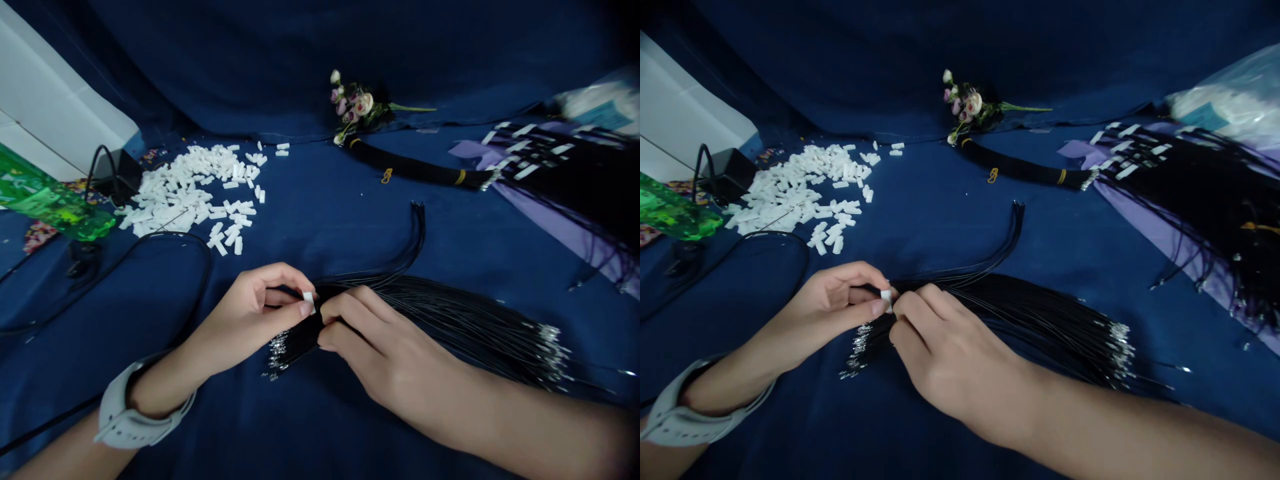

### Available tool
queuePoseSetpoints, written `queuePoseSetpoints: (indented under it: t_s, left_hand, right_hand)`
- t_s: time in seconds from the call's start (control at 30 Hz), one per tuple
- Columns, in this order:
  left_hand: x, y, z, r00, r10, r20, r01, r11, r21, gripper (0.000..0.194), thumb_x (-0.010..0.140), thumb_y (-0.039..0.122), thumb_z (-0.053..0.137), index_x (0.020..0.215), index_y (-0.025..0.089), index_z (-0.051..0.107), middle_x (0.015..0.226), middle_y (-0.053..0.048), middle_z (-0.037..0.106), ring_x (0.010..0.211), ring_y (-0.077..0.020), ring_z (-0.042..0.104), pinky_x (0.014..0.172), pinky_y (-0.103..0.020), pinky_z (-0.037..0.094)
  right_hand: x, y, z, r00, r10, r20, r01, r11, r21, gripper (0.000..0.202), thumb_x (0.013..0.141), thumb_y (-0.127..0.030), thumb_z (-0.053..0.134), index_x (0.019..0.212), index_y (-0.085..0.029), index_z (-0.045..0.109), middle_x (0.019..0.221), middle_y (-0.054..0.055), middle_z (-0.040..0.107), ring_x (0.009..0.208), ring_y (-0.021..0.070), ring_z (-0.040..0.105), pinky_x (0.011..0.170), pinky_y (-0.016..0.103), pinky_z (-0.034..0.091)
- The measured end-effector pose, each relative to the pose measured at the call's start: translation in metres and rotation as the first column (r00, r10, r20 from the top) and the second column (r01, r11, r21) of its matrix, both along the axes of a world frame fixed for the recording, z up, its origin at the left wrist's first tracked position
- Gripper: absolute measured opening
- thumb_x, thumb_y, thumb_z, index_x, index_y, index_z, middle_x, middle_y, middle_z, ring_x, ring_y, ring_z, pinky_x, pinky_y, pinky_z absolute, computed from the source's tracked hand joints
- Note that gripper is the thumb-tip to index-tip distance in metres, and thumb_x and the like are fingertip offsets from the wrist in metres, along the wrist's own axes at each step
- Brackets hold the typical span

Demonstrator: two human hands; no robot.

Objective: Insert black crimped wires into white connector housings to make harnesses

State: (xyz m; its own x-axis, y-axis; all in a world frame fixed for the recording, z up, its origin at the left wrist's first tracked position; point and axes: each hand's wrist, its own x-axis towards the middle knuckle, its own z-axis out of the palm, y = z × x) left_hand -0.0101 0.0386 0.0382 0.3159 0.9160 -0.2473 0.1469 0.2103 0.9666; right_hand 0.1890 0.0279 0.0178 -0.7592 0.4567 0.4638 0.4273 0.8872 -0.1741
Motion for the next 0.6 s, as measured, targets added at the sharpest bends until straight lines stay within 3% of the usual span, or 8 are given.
queuePoseSetpoints:
  t_s: [0.27, 0.43, 0.6]
  left_hand:
    - [0.0005, 0.0013, 0.001, 0.995, 0.06, 0.084, -0.052, 0.994, -0.093, 0.012, 0.074, 0.018, 0.075, 0.083, 0.022, 0.067, 0.086, 0.005, 0.07, 0.076, -0.0045, 0.065, 0.071, -0.011, 0.049]
    - [0.0015, 0.0017, 0.0018, 0.994, 0.073, 0.077, -0.064, 0.992, -0.111, 0.013, 0.073, 0.016, 0.075, 0.082, 0.021, 0.067, 0.087, 0.004, 0.07, 0.076, -0.0043, 0.065, 0.073, -0.011, 0.049]
    - [0.0018, 0.0007, 0.0015, 0.992, 0.084, 0.09, -0.074, 0.991, -0.115, 0.014, 0.073, 0.016, 0.075, 0.082, 0.021, 0.066, 0.086, 0.004, 0.07, 0.078, -0.0049, 0.065, 0.074, -0.012, 0.05]
  right_hand:
    - [-0.001, -0.001, 0.0025, 1.0, 0.025, 0.008, -0.025, 0.998, 0.059, 0.031, 0.093, -0.007, 0.034, 0.089, -0.008, 0.065, 0.08, 0.01, 0.056, 0.079, 0.017, 0.048, 0.068, 0.031, 0.043]
    - [-0.0024, -0.0006, -0.0018, 1.0, 0.007, 0.015, -0.009, 0.983, 0.182, 0.02, 0.087, -0.006, 0.047, 0.084, -0.007, 0.066, 0.078, 0.009, 0.059, 0.072, 0.0182, 0.047, 0.06, 0.032, 0.038]
    - [-0.0046, 0.0003, -0.0011, 1.0, -0.004, 0.007, 0.002, 0.954, 0.298, 0.02, 0.086, -0.006, 0.047, 0.086, -0.007, 0.067, 0.084, 0.012, 0.064, 0.077, 0.022, 0.053, 0.062, 0.035, 0.04]
